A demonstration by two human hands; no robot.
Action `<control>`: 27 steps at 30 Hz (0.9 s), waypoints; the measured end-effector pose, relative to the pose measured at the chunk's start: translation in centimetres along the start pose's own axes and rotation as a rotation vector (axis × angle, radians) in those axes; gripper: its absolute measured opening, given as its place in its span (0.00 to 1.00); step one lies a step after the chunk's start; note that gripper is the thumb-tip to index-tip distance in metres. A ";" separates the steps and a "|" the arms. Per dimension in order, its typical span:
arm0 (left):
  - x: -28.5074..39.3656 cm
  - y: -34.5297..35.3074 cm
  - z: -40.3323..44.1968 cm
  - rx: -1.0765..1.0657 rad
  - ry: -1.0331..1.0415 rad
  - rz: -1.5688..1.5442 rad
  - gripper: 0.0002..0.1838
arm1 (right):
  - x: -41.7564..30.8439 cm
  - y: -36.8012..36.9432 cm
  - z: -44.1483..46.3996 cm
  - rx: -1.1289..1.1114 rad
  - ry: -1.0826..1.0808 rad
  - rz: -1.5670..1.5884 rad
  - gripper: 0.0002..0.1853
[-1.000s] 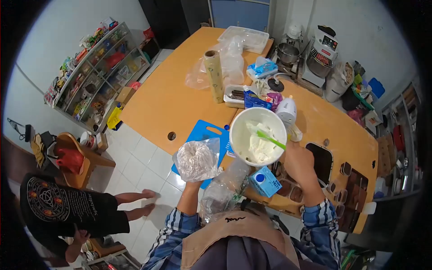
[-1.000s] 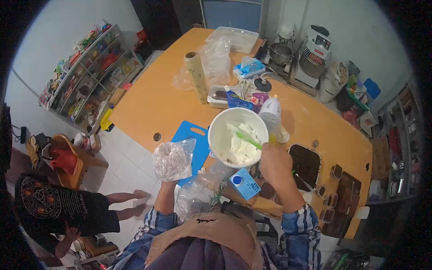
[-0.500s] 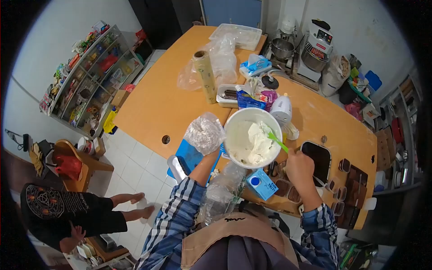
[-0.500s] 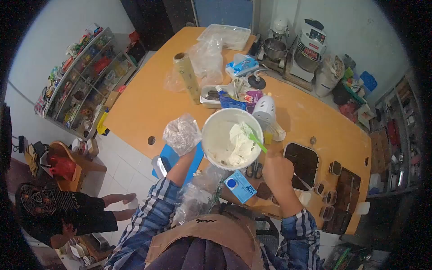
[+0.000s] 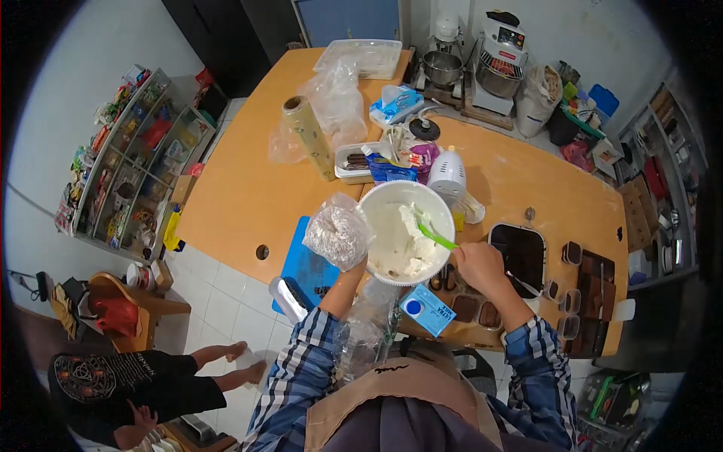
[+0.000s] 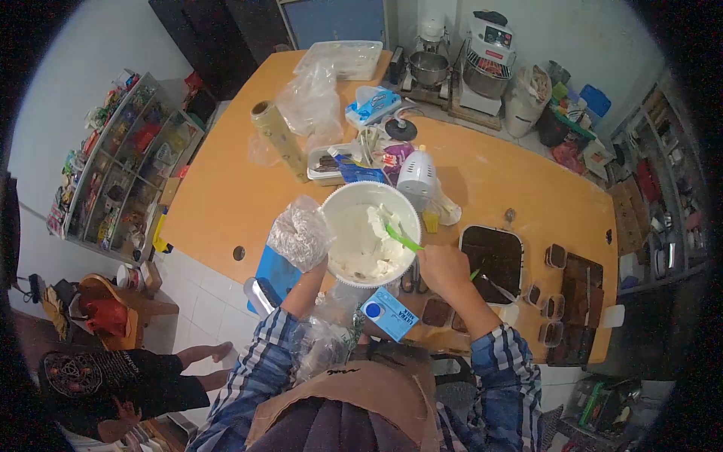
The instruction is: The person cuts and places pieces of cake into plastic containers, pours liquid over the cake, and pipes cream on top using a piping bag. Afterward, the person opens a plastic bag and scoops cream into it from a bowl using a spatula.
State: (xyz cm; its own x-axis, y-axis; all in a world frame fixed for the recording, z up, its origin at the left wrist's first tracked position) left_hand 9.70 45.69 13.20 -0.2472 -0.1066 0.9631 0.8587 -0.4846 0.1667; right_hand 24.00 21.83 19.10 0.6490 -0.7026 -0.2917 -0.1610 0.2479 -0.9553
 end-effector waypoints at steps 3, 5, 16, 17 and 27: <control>-0.7 0.3 0.7 0.026 -0.024 -0.054 0.16 | 0.1 0.8 0.0 -0.028 0.012 0.057 0.18; -1.1 0.2 0.9 0.049 -0.030 -0.082 0.17 | 0.4 1.3 -0.2 -0.007 0.045 0.129 0.18; 1.2 -1.2 1.0 0.149 0.115 -0.039 0.18 | 2.0 0.6 -2.4 0.113 0.102 0.515 0.16; 2.1 -1.4 1.1 0.144 0.153 0.028 0.18 | 2.3 0.1 -2.7 0.122 0.105 0.541 0.16; 8.6 -0.9 -0.2 -0.114 0.509 0.738 0.15 | 1.0 -9.3 -5.5 0.170 0.111 0.722 0.10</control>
State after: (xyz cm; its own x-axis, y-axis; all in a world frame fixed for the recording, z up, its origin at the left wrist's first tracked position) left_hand 6.69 45.10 21.32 0.1570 -0.7827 0.6023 0.8346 -0.2209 -0.5046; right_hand 22.02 15.15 27.45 0.3456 -0.3867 -0.8550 -0.3954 0.7663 -0.5064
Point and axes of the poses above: each hand's wrist, its own z-axis towards the middle knuckle, its own y-axis out of the palm, x = y × z, the point moved 7 cm from there along z, towards the middle knuckle, and after that the axes turned 8 degrees about x, right-handed, at the moved point
